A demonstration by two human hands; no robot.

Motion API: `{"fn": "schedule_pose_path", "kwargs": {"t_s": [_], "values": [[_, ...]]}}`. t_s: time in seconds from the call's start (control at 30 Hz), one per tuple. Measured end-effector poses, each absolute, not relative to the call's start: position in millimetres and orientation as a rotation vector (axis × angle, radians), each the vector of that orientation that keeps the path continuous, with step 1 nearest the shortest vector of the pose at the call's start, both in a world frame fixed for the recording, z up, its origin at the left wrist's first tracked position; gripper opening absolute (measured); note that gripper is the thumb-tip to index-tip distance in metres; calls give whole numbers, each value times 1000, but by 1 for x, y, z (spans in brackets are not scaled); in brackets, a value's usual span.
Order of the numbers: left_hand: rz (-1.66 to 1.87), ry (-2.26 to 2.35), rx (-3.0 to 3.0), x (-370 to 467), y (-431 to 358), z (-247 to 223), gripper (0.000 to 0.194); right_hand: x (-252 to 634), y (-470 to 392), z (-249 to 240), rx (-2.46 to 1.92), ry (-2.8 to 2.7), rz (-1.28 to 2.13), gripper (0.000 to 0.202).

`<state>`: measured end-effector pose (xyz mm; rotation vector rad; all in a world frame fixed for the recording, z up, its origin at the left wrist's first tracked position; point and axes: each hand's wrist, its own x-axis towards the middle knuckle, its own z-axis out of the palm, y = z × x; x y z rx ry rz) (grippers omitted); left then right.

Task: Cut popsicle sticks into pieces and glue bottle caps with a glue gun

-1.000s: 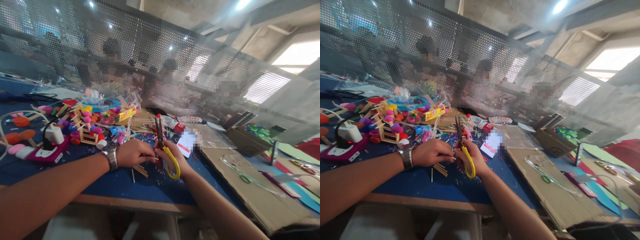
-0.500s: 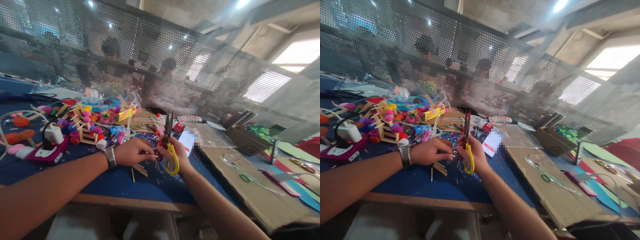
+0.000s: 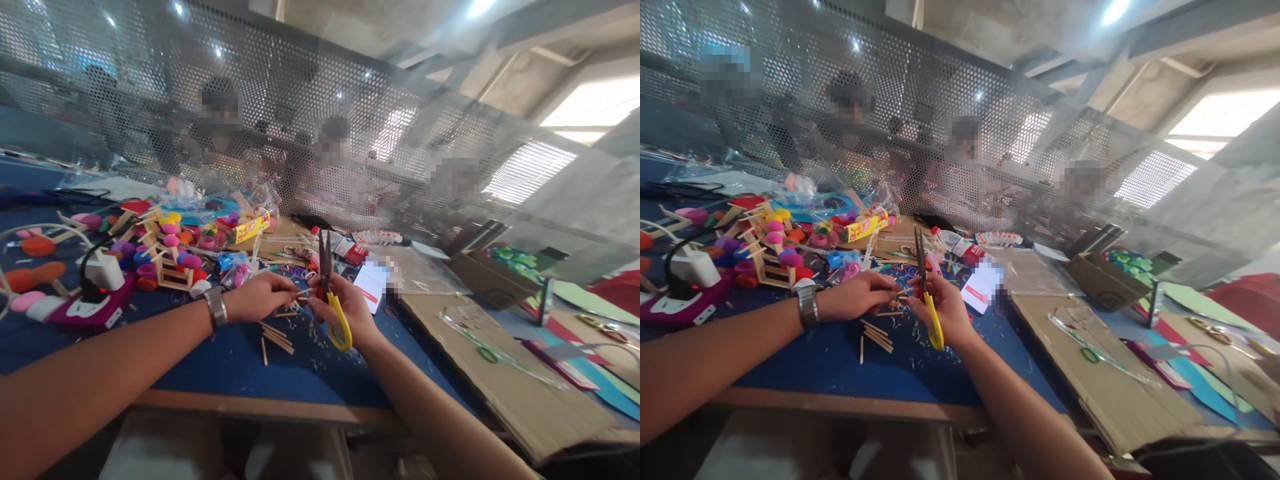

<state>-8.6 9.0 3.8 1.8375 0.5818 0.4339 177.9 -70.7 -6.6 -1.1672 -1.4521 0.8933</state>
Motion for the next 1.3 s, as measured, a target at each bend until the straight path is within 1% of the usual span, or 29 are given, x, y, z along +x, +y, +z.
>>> {"fn": "schedule_pose_path", "kwargs": {"t_s": [0.23, 0.4, 0.53, 0.8, 1.07, 1.3], "values": [[367, 556, 1789, -9, 3, 5, 25, 178, -71, -6, -1167, -1441, 915, 41], [325, 576, 1750, -9, 2, 7, 21, 175, -71, -6, -1155, -1465, 900, 41], [313, 599, 1735, -8, 2, 5, 22, 174, -71, -10, -1162, -1482, 891, 39], [286, 574, 1763, -10, 3, 6, 29, 176, -72, -10, -1167, -1431, 883, 34], [321, 555, 1768, -9, 3, 5, 36, 180, -69, -10, -1140, -1378, 809, 34], [437, 571, 1799, -7, 4, 7, 30, 178, -69, -10, -1072, -1403, 803, 30]]}}
